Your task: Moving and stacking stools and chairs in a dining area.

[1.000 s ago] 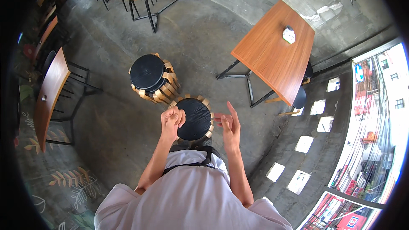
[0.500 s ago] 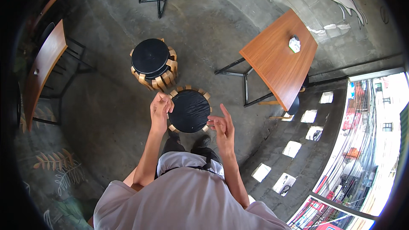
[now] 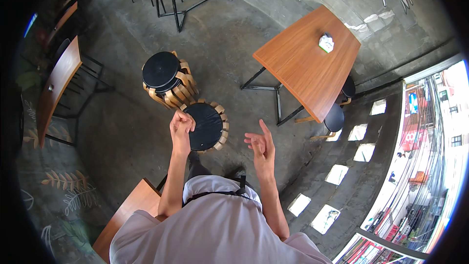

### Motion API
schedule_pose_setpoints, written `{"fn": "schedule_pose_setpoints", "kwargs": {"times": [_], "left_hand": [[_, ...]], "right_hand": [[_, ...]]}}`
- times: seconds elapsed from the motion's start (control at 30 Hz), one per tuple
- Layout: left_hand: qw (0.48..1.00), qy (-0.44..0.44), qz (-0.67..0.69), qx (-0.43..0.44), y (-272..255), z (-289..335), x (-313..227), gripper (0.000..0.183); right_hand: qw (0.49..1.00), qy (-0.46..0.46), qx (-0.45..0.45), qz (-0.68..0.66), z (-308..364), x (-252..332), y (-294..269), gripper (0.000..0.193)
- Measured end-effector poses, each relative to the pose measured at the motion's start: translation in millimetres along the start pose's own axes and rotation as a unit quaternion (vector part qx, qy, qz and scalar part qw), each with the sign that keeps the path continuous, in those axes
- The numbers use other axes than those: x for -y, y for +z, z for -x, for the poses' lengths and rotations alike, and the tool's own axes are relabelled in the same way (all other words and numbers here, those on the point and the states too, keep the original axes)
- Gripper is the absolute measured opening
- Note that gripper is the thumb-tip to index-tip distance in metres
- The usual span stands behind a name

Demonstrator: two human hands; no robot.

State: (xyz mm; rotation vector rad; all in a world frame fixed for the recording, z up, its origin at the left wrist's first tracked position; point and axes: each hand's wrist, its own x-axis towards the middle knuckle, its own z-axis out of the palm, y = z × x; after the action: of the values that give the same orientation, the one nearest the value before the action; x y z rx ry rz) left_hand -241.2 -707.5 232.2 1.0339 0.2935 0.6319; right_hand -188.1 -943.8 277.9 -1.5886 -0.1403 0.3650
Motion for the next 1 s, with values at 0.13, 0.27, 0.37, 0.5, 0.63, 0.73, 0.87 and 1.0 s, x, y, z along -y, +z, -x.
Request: {"fn": "schedule_pose_setpoints", "kwargs": {"times": [0.13, 0.27, 0.37, 0.5, 0.63, 0.73, 0.87, 1.0], "left_hand": [[0.998, -0.038, 0.047, 0.008, 63, 42, 35, 0.011], [0.994, -0.078, 0.064, 0.04, 123, 79, 69, 0.013], [0.993, -0.062, 0.051, 0.092, 160, 95, 86, 0.012], [0.983, -0.074, 0.057, 0.155, 201, 105, 94, 0.013], [0.977, -0.085, 0.06, 0.188, 231, 110, 108, 0.013], [0.97, -0.106, 0.082, 0.205, 245, 110, 124, 0.012], [0.961, -0.15, 0.087, 0.215, 272, 110, 145, 0.012], [0.952, -0.181, 0.075, 0.235, 307, 99, 170, 0.012]], "right_hand": [[0.999, -0.007, -0.032, -0.027, 12, -7, -77, 0.055], [0.997, -0.001, -0.059, -0.048, 26, -7, -144, 0.055], [0.994, -0.014, -0.098, -0.041, 36, -8, -184, 0.055], [0.988, -0.027, -0.139, -0.059, 46, -4, -220, 0.056], [0.981, -0.046, -0.174, -0.072, 53, 0, -242, 0.057], [0.977, -0.05, -0.186, -0.096, 57, 3, -255, 0.054], [0.97, -0.044, -0.218, -0.097, 59, 0, -278, 0.058], [0.963, -0.035, -0.248, -0.097, 51, -8, -311, 0.058]]}}
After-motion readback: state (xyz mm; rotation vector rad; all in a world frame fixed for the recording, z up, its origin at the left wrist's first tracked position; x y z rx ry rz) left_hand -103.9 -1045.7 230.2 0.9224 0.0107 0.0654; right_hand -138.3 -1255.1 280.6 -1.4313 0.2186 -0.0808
